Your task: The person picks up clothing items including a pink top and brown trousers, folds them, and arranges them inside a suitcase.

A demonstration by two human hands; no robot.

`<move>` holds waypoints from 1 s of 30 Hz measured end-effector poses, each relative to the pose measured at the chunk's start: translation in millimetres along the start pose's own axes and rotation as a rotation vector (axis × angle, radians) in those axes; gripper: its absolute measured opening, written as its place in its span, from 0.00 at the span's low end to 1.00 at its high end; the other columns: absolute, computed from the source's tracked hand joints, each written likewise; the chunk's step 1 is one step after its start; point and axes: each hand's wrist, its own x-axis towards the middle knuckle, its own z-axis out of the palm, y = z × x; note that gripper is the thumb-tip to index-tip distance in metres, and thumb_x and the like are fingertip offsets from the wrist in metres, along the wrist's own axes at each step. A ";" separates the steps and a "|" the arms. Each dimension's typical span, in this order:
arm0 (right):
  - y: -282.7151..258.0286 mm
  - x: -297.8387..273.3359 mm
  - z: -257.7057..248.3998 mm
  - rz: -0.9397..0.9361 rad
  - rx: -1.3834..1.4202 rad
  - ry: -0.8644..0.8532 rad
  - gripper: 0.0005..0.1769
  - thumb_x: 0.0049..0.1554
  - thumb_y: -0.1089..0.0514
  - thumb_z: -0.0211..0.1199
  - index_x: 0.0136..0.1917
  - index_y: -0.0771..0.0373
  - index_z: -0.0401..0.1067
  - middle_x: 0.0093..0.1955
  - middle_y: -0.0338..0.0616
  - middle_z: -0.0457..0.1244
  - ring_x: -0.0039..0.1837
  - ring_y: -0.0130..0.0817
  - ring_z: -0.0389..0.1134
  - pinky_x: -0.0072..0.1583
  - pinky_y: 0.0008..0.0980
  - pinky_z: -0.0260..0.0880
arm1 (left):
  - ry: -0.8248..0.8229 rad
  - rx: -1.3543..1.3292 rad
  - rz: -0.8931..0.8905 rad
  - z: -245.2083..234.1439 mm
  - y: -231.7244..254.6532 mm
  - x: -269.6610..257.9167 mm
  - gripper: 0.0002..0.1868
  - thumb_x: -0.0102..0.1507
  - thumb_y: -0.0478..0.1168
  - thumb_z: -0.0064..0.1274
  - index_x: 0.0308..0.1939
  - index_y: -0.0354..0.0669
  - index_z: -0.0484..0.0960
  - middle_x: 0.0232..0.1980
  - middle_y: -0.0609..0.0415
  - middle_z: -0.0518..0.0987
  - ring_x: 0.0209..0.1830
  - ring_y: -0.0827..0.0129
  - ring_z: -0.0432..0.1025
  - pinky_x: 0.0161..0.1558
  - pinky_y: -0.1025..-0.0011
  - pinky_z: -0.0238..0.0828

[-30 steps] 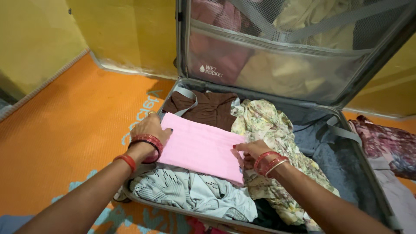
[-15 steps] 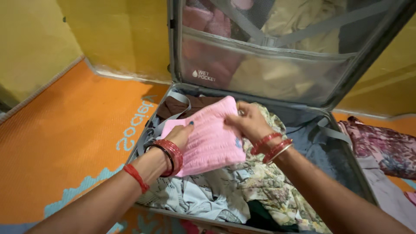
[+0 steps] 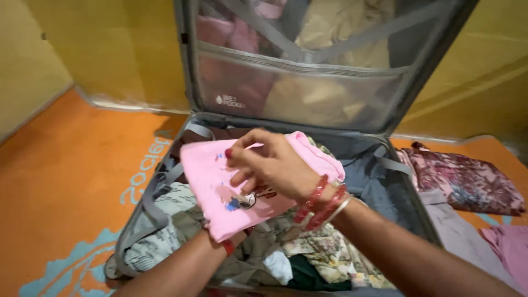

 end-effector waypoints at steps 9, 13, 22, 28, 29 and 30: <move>18.4 -72.0 -225.4 0.053 -0.371 0.512 0.24 0.59 0.49 0.66 0.61 0.69 0.72 0.58 0.48 0.70 0.59 0.32 0.70 0.58 0.30 0.70 | -0.192 -0.009 -0.074 69.7 -44.6 15.3 0.40 0.62 0.69 0.42 0.63 0.41 0.75 0.57 0.45 0.80 0.56 0.55 0.74 0.56 0.56 0.72; 48.8 -137.2 -277.8 0.339 0.425 0.341 0.30 0.57 0.50 0.68 0.68 0.64 0.67 0.60 0.42 0.67 0.59 0.30 0.67 0.57 0.36 0.70 | -0.312 -0.006 -0.182 127.5 -91.3 27.5 0.40 0.62 0.68 0.41 0.63 0.40 0.75 0.58 0.45 0.80 0.57 0.55 0.74 0.57 0.56 0.71; 48.3 -251.7 -390.0 0.320 0.126 0.390 0.36 0.47 0.65 0.66 0.70 0.60 0.65 0.62 0.45 0.70 0.58 0.34 0.73 0.59 0.38 0.74 | -0.395 -0.057 -0.357 213.9 -209.8 50.5 0.40 0.62 0.67 0.41 0.64 0.38 0.74 0.61 0.44 0.79 0.60 0.54 0.73 0.62 0.55 0.69; 63.8 -327.5 -458.8 0.449 -0.030 0.595 0.30 0.49 0.65 0.66 0.66 0.70 0.70 0.58 0.49 0.71 0.53 0.33 0.74 0.56 0.34 0.74 | -0.362 -0.149 -0.354 234.5 -270.1 77.9 0.39 0.63 0.66 0.41 0.64 0.37 0.74 0.63 0.44 0.79 0.63 0.54 0.73 0.64 0.55 0.68; 66.3 -334.6 -466.3 0.452 -0.027 0.598 0.30 0.49 0.65 0.66 0.66 0.70 0.70 0.58 0.49 0.71 0.53 0.33 0.74 0.56 0.34 0.74 | -0.348 -0.161 -0.344 230.3 -282.6 80.4 0.39 0.63 0.65 0.41 0.64 0.37 0.74 0.63 0.44 0.79 0.63 0.53 0.72 0.65 0.54 0.67; 68.1 -339.4 -472.9 0.463 -0.053 0.598 0.29 0.48 0.65 0.66 0.65 0.70 0.71 0.56 0.49 0.71 0.52 0.32 0.73 0.54 0.34 0.73 | -0.335 -0.163 -0.322 225.2 -296.6 83.6 0.39 0.63 0.65 0.41 0.64 0.36 0.74 0.63 0.44 0.79 0.63 0.53 0.72 0.65 0.54 0.67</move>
